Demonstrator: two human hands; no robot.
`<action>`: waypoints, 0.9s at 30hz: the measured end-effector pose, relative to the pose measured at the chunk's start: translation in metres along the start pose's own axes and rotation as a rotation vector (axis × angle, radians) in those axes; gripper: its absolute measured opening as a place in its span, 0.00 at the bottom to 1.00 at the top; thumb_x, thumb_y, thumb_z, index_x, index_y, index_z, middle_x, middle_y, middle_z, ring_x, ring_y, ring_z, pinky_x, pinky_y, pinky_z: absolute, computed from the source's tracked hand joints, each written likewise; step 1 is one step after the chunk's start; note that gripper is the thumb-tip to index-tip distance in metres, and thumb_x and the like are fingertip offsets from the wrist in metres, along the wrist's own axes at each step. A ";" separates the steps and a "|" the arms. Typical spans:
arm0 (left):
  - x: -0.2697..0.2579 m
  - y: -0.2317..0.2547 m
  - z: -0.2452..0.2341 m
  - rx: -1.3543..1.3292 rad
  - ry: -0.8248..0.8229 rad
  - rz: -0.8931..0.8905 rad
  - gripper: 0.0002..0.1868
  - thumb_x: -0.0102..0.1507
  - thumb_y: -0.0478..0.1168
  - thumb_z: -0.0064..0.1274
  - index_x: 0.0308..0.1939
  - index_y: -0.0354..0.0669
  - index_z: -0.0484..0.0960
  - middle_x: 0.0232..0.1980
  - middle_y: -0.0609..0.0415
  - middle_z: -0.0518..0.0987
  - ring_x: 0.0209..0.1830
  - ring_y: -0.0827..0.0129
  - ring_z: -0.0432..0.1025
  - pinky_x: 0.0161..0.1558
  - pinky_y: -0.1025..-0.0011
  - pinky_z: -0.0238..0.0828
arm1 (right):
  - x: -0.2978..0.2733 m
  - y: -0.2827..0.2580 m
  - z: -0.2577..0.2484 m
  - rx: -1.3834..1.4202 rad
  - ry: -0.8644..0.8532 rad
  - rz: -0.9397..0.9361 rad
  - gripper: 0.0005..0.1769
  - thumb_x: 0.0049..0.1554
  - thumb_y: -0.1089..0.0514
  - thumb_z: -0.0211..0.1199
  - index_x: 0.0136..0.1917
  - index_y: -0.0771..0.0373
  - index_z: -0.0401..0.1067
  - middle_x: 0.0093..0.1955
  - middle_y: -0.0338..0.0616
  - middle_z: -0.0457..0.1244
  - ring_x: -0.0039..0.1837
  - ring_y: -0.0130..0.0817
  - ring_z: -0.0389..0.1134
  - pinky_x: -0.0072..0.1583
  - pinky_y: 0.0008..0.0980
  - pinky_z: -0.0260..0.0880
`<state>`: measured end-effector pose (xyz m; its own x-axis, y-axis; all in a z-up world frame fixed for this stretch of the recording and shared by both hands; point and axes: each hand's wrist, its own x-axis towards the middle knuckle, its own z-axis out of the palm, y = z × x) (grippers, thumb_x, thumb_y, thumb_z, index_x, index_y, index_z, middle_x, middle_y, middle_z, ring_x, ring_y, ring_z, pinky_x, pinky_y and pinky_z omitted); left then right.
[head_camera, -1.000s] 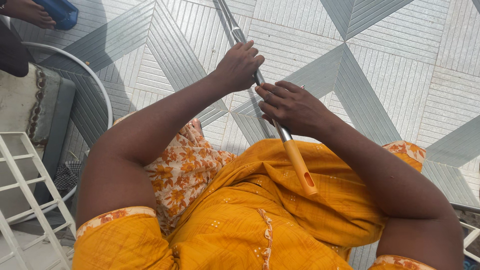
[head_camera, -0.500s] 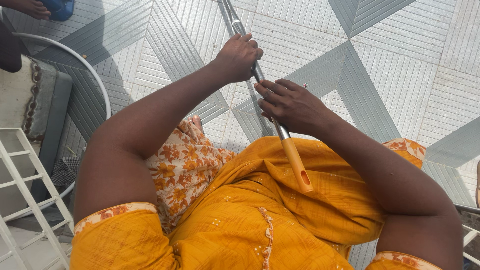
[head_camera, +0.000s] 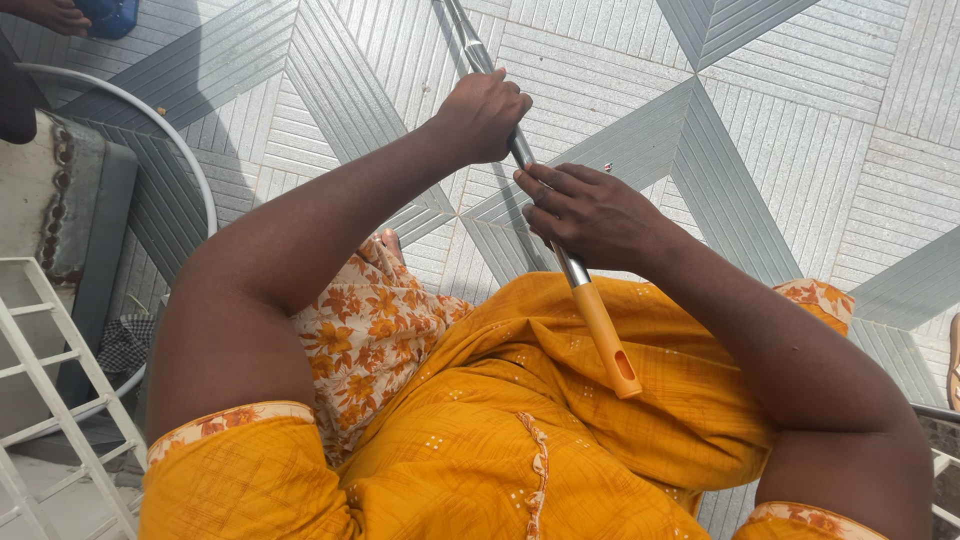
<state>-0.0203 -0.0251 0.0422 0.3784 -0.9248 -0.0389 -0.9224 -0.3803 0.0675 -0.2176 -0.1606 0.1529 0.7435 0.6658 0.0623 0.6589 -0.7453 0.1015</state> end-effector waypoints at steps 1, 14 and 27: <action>-0.001 0.005 -0.004 0.000 0.001 0.000 0.12 0.57 0.41 0.64 0.40 0.39 0.83 0.38 0.46 0.83 0.48 0.53 0.80 0.45 0.58 0.78 | -0.002 -0.001 -0.004 -0.027 -0.003 -0.021 0.12 0.59 0.52 0.60 0.51 0.60 0.77 0.68 0.52 0.66 0.73 0.42 0.65 0.72 0.41 0.65; -0.045 0.067 -0.051 -0.179 0.078 0.264 0.24 0.54 0.48 0.68 0.48 0.41 0.80 0.45 0.44 0.83 0.60 0.50 0.73 0.66 0.46 0.57 | -0.028 -0.034 -0.038 0.162 0.061 -0.018 0.14 0.55 0.51 0.64 0.50 0.59 0.77 0.66 0.47 0.68 0.71 0.42 0.66 0.68 0.41 0.68; -0.024 0.048 -0.043 -0.161 0.119 0.224 0.14 0.58 0.47 0.63 0.40 0.41 0.81 0.36 0.46 0.83 0.44 0.55 0.79 0.59 0.58 0.68 | -0.019 -0.006 -0.014 0.172 0.081 0.093 0.17 0.62 0.48 0.61 0.57 0.61 0.77 0.68 0.45 0.67 0.72 0.40 0.64 0.71 0.43 0.65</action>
<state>-0.0700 -0.0215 0.0887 0.1822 -0.9770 0.1110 -0.9634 -0.1548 0.2189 -0.2368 -0.1685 0.1646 0.7950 0.5893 0.1435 0.6028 -0.7940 -0.0787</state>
